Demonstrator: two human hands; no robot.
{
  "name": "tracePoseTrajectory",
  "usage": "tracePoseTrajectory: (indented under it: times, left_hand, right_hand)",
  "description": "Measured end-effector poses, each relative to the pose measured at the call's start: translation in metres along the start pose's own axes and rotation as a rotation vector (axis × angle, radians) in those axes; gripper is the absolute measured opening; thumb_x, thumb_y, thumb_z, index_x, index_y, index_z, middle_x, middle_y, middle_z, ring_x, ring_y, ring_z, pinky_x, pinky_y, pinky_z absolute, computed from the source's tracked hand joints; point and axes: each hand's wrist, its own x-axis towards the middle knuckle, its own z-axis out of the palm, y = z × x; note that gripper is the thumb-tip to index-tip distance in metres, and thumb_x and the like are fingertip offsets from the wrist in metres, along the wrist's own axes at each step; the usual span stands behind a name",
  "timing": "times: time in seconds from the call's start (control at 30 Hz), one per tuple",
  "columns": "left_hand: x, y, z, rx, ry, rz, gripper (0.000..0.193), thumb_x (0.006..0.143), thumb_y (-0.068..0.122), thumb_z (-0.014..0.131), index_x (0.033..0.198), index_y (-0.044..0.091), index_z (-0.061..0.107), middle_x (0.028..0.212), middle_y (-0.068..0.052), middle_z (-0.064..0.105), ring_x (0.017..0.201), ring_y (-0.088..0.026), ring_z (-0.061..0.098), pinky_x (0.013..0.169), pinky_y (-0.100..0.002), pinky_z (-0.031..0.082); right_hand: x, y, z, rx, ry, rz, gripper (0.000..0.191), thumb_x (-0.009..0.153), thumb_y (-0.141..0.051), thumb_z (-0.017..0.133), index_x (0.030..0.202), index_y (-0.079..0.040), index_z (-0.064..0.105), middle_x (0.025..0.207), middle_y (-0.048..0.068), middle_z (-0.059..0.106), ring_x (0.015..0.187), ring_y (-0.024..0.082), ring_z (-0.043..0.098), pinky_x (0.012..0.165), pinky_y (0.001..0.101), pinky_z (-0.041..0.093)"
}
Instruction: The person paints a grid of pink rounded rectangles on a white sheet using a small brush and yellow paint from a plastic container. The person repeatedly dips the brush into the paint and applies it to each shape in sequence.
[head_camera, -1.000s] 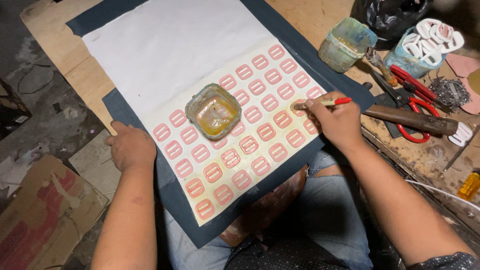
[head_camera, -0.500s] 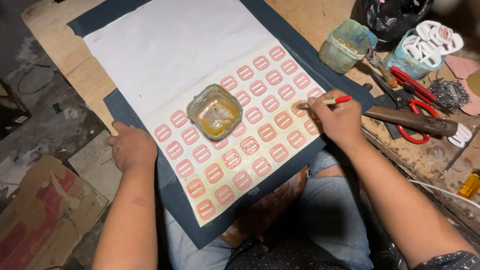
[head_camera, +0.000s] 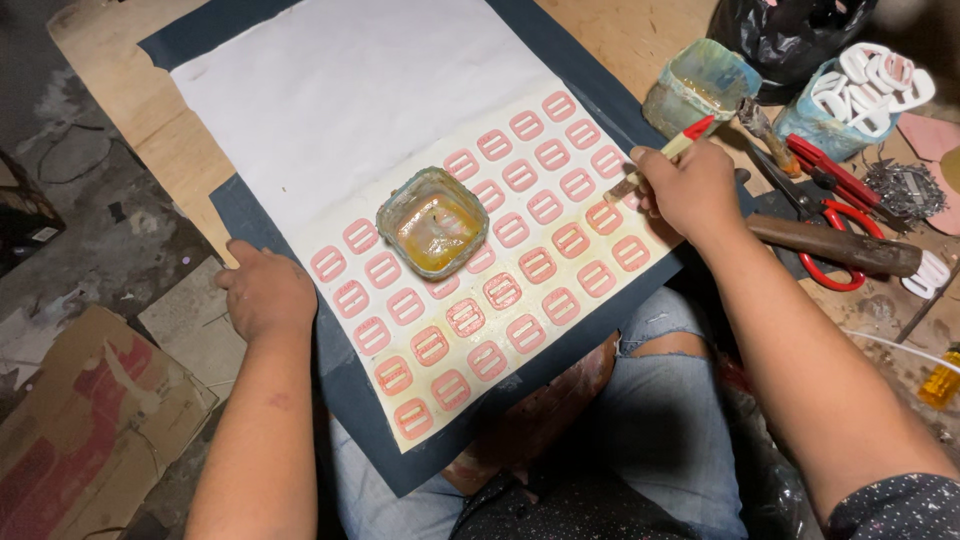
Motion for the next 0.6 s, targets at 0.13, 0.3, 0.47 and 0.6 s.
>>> tracePoseTrajectory:
  times: [0.13, 0.3, 0.47, 0.6]
  left_hand:
    - [-0.003, 0.005, -0.006, -0.032, -0.055, -0.063, 0.055, 0.110, 0.025, 0.034, 0.154, -0.003, 0.021, 0.134, -0.043, 0.040, 0.104, -0.050, 0.065, 0.082, -0.049, 0.058]
    - [-0.005, 0.006, -0.007, -0.029, -0.043, -0.047, 0.054, 0.111, 0.026, 0.034, 0.155, -0.004, 0.022, 0.133, -0.042, 0.041, 0.104, -0.051, 0.065, 0.084, -0.051, 0.057]
    - [-0.002, 0.001, -0.003, -0.032, -0.020, -0.032, 0.055, 0.110, 0.026, 0.037, 0.154, -0.004, 0.023, 0.133, -0.043, 0.042, 0.104, -0.051, 0.065, 0.085, -0.051, 0.057]
    - [0.001, 0.000, 0.001, -0.035, -0.004, -0.014, 0.054, 0.109, 0.025, 0.038, 0.152, -0.005, 0.024, 0.133, -0.045, 0.041, 0.103, -0.052, 0.065, 0.084, -0.051, 0.057]
  right_hand:
    - [0.007, -0.008, 0.008, 0.171, -0.032, 0.102, 0.026, 0.096, -0.019, 0.071, 0.086, 0.004, 0.068, 0.064, 0.007, 0.064, 0.051, 0.013, 0.062, 0.045, 0.0301, 0.049]
    - [0.001, -0.013, 0.018, 0.155, -0.203, 0.019, 0.027, 0.096, -0.022, 0.071, 0.089, 0.004, 0.071, 0.068, 0.008, 0.066, 0.054, 0.015, 0.061, 0.049, 0.0310, 0.050]
    - [-0.006, -0.017, 0.023, -0.299, -0.172, -0.270, 0.034, 0.091, -0.033, 0.073, 0.091, 0.001, 0.074, 0.074, 0.016, 0.071, 0.068, 0.030, 0.070, 0.064, 0.0411, 0.052]
    - [-0.015, -0.016, 0.016, -0.463, -0.142, -0.253, 0.041, 0.090, -0.040, 0.076, 0.088, 0.001, 0.072, 0.076, 0.020, 0.070, 0.073, 0.038, 0.070, 0.068, 0.0444, 0.053]
